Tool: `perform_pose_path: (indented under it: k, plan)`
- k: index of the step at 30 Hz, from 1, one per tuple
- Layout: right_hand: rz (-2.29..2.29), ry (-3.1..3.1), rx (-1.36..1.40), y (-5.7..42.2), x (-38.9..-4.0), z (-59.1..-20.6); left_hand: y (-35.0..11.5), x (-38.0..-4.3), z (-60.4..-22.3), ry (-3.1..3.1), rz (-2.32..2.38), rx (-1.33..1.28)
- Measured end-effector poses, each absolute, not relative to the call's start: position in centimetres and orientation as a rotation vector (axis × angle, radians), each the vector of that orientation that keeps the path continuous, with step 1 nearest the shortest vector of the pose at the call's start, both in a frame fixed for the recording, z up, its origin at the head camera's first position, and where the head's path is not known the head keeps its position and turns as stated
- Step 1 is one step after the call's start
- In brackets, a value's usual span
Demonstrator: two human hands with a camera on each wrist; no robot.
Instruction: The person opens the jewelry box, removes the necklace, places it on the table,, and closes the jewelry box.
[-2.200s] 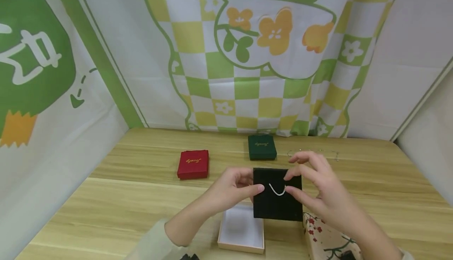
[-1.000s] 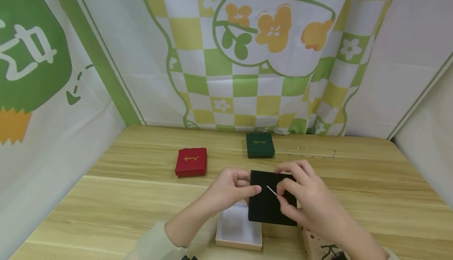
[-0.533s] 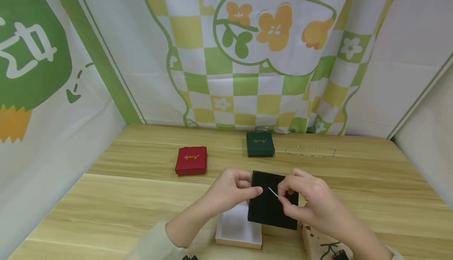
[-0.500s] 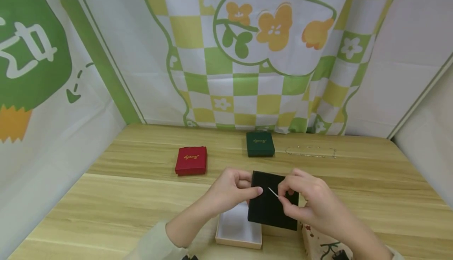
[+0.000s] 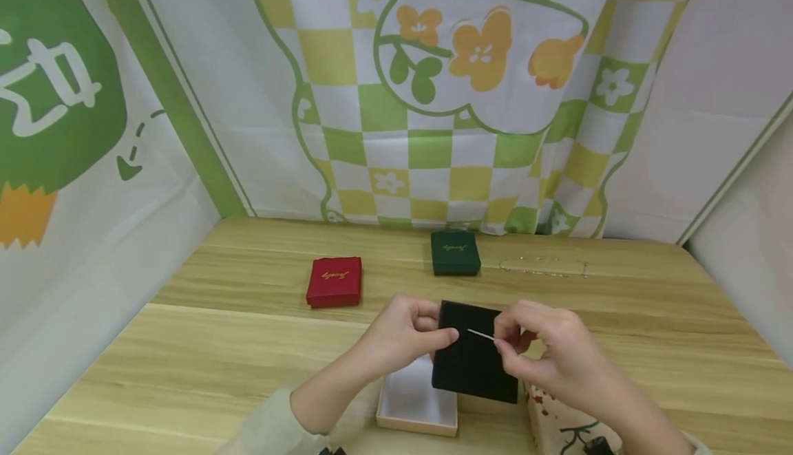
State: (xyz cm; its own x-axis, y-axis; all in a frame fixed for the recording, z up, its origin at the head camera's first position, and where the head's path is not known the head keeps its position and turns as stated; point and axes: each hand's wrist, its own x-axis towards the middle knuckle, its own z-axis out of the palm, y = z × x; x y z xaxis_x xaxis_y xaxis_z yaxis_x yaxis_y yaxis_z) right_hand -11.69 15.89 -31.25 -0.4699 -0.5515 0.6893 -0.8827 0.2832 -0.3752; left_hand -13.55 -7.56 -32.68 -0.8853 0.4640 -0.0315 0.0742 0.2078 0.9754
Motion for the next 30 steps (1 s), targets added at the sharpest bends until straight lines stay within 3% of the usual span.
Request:
perform_pose_path:
  k: [30]
  plan:
    - [1.123, -2.122, 1.206, 17.1, -11.6, -30.3, -7.7, -13.9, -33.2, 2.278, 1.626, 0.518]
